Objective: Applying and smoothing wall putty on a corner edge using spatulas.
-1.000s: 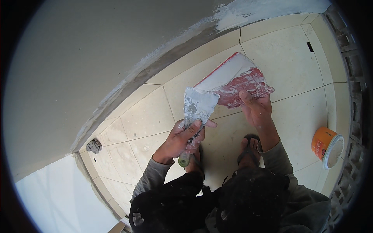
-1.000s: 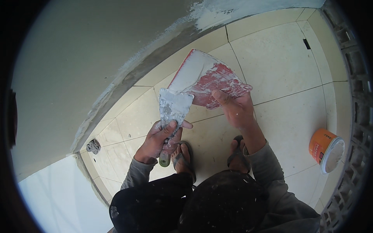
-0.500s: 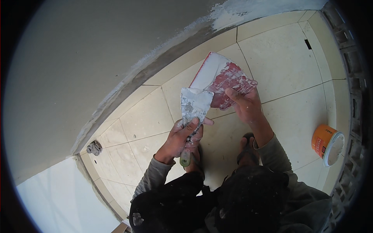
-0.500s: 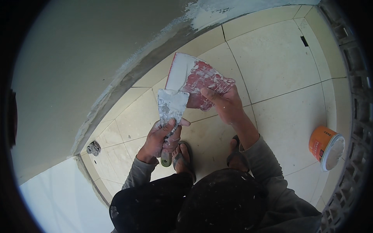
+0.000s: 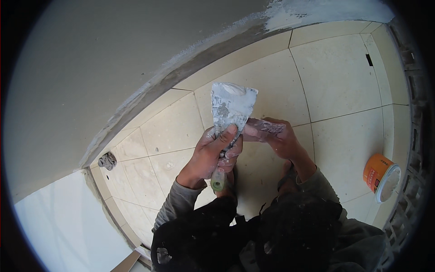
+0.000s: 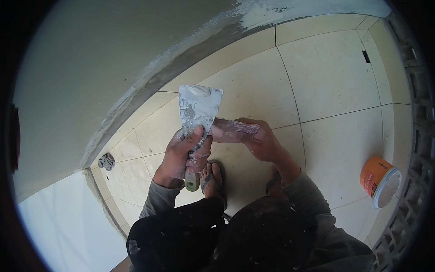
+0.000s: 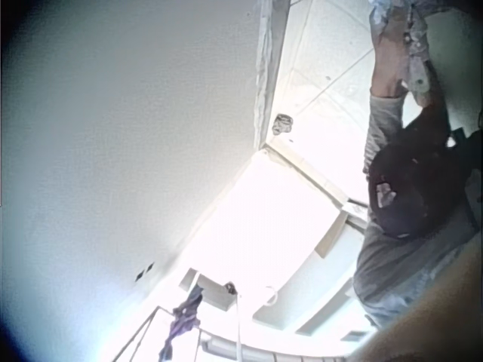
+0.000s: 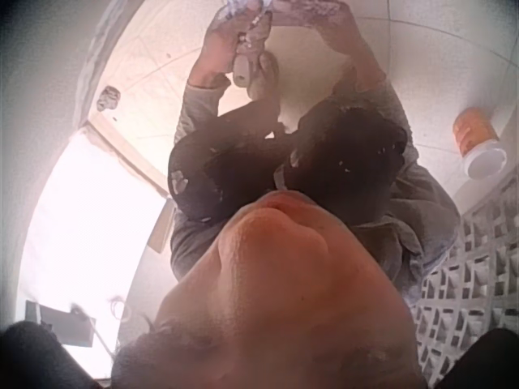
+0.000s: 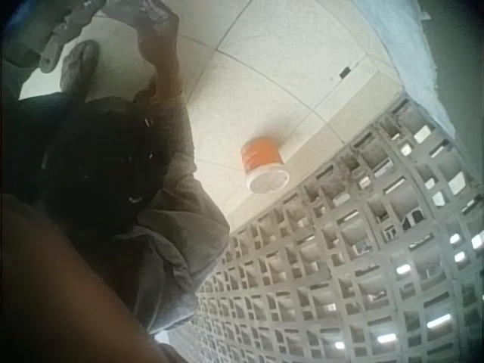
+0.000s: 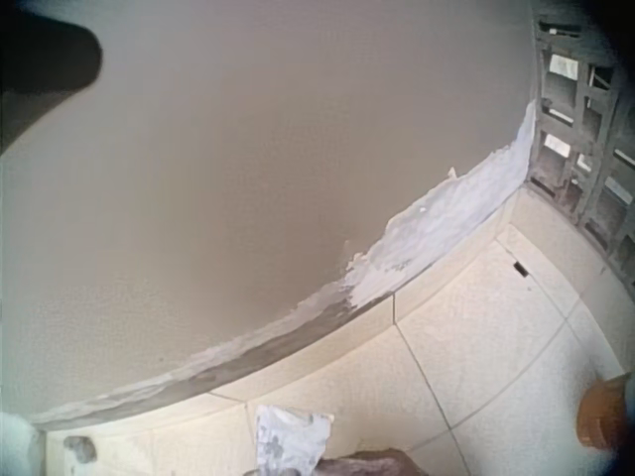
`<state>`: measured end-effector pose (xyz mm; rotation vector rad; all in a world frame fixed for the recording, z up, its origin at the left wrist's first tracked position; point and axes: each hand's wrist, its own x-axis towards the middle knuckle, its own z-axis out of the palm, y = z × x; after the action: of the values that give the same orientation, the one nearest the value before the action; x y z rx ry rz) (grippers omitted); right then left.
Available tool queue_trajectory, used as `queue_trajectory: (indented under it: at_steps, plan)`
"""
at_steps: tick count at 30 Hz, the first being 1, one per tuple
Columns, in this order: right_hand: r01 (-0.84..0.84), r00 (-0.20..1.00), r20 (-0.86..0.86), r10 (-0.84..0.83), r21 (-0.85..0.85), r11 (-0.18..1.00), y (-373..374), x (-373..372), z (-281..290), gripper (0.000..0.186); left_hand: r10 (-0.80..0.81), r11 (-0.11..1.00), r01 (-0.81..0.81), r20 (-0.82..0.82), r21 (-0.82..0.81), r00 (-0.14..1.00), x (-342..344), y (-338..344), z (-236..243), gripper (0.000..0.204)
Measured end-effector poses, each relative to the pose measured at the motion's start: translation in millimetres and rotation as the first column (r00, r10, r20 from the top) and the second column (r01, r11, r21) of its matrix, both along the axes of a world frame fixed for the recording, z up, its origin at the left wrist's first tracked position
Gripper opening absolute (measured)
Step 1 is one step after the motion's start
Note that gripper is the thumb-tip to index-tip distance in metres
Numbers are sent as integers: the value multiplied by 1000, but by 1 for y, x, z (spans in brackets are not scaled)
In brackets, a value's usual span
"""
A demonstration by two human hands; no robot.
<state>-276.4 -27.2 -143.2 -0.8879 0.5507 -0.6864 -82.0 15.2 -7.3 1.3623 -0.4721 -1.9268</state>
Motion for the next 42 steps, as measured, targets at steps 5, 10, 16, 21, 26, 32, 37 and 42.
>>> queue_trajectory:
  at_steps: [5, 10, 16, 21, 26, 32, 37, 42]
  plan:
    - [229, 968, -147, -204, 183, 956, 1, -14, -3, 22, 57, 958, 117, 571, -263, 819, 7, 2, -5, 45]
    - [150, 964, 68, -255, 654, 742, -15, -17, 31, 34, 249, 642, 708, 953, -294, 169, 23, 7, -31, 71]
    - [53, 979, 116, -167, 648, 759, -15, -23, 30, 38, 189, 499, 867, 977, -6, -101, 25, 1, -38, 69]
    - [62, 977, 126, -173, 607, 792, -4, -32, 9, 46, 272, 377, 926, 954, 14, -125, 33, -2, -40, 71]
    - [49, 950, 221, -220, 589, 806, 4, -51, -12, 56, 309, 343, 939, 944, -1, -112, 47, -16, -49, 69]
    - [-9, 797, 506, -329, 555, 832, 7, -83, -20, 56, 223, 235, 947, 937, 217, -270, 54, -33, -69, 65]
    - [199, 793, 377, -478, 582, 789, -16, -93, -10, 52, 438, 350, 930, 858, 112, -268, 32, -74, -66, 23]
    - [227, 788, 322, -525, 640, 734, -11, -115, -25, 53, 596, 324, 941, 752, 94, -281, -9, -133, -69, 7]
